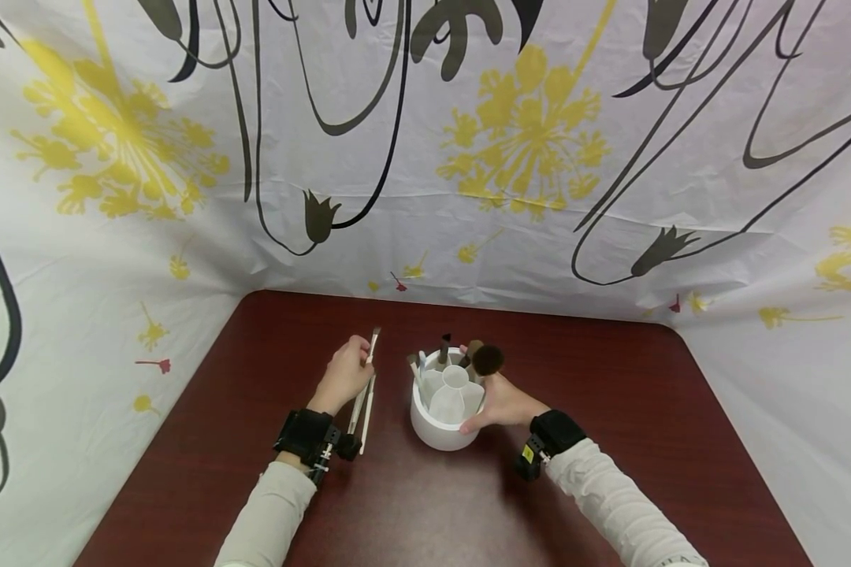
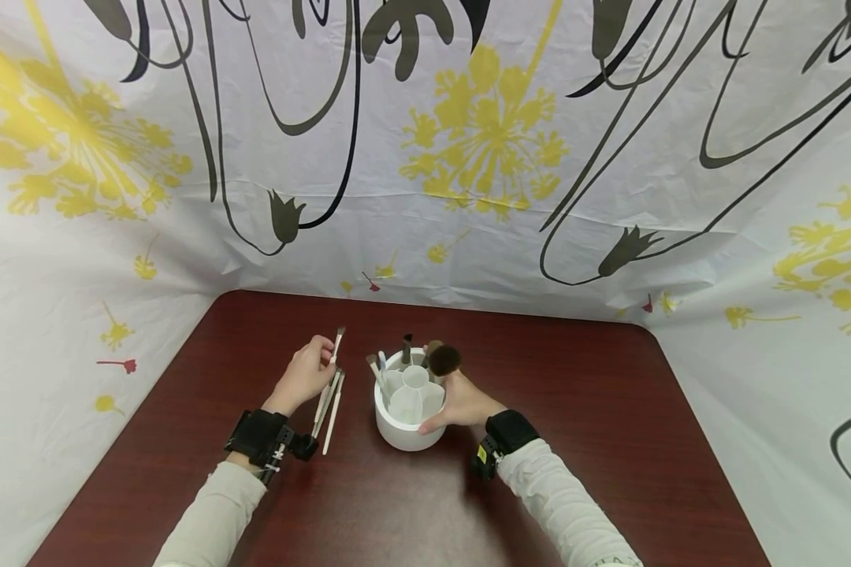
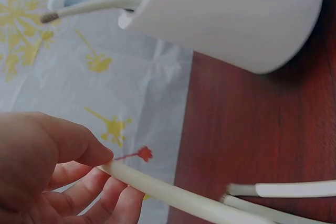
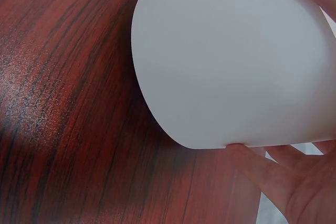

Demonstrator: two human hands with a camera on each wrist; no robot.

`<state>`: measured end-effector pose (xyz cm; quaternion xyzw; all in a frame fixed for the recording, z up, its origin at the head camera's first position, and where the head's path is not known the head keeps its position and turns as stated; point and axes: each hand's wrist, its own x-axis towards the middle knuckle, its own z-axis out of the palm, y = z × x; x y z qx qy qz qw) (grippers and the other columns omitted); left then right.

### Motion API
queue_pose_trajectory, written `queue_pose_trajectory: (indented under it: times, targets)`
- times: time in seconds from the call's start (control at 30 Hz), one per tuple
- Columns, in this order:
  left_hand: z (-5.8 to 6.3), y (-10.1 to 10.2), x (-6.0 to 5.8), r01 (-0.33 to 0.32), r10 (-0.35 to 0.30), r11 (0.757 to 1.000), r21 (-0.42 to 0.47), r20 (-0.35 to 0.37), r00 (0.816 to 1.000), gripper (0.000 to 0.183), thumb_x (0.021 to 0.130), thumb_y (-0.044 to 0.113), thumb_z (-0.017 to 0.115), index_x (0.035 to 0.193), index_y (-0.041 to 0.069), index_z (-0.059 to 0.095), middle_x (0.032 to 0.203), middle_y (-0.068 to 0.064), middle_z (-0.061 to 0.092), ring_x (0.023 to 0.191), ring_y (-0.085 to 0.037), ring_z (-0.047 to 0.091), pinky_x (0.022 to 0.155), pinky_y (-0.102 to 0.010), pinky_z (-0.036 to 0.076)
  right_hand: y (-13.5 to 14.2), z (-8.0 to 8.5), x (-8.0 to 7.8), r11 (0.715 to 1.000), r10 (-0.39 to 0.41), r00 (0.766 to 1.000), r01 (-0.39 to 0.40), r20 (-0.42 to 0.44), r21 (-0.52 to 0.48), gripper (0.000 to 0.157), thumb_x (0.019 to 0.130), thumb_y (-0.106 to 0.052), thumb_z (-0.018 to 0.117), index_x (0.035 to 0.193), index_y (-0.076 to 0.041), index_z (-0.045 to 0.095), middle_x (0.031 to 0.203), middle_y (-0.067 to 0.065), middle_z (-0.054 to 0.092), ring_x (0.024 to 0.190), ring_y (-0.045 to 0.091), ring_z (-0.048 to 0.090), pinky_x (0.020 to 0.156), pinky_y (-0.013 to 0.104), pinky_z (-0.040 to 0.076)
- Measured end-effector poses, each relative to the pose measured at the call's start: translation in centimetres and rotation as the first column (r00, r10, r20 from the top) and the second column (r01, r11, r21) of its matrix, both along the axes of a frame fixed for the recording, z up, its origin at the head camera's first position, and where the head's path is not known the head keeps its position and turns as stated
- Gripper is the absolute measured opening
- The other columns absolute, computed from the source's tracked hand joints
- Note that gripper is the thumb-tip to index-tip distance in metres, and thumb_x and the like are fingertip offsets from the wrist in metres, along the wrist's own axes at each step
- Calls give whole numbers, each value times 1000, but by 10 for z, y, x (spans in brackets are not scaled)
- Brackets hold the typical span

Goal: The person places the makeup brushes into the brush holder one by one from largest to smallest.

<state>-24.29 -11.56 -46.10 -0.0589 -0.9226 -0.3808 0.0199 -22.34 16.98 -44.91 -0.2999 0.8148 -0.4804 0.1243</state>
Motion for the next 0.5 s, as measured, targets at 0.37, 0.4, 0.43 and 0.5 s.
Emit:
queue_pose_trajectory:
  times: [0.37,0.4,0.43,0.5]
  targets:
    - [15,8,4,18,-16,998,63,-44,999,36,80,2,57,114,0,47,92,-11,55,75,-21,58,59,-30,46,0,0,0,1000,3,1000,-3,6,-6,114,55,-3,85,141,7,10,144,21,23,128,30,30,101,42,25]
    - [16,9,4,24,-20,997,68,-50,999,35,80,1,57,114,0,47,92,-11,55,74,-21,58,59,-30,47,0,-1,0,1000,4,1000,-4,7,-7,114,55,-3,85,141,7,10,144,21,23,128,30,30,101,42,25]
    - [18,10,5,29,-24,997,72,-58,998,35,80,1,57,113,0,47,92,-11,55,74,-21,58,60,-30,47,0,-1,0,1000,5,1000,-5,5,-7,114,55,-3,84,141,7,10,144,22,22,128,31,30,101,43,25]
    - [22,11,6,33,-27,996,81,-74,997,34,79,1,57,112,1,47,91,-11,54,73,-21,57,61,-31,48,0,-1,0,1000,5,1000,-5,4,-8,114,55,-3,84,141,7,10,144,22,23,128,32,30,101,45,25]
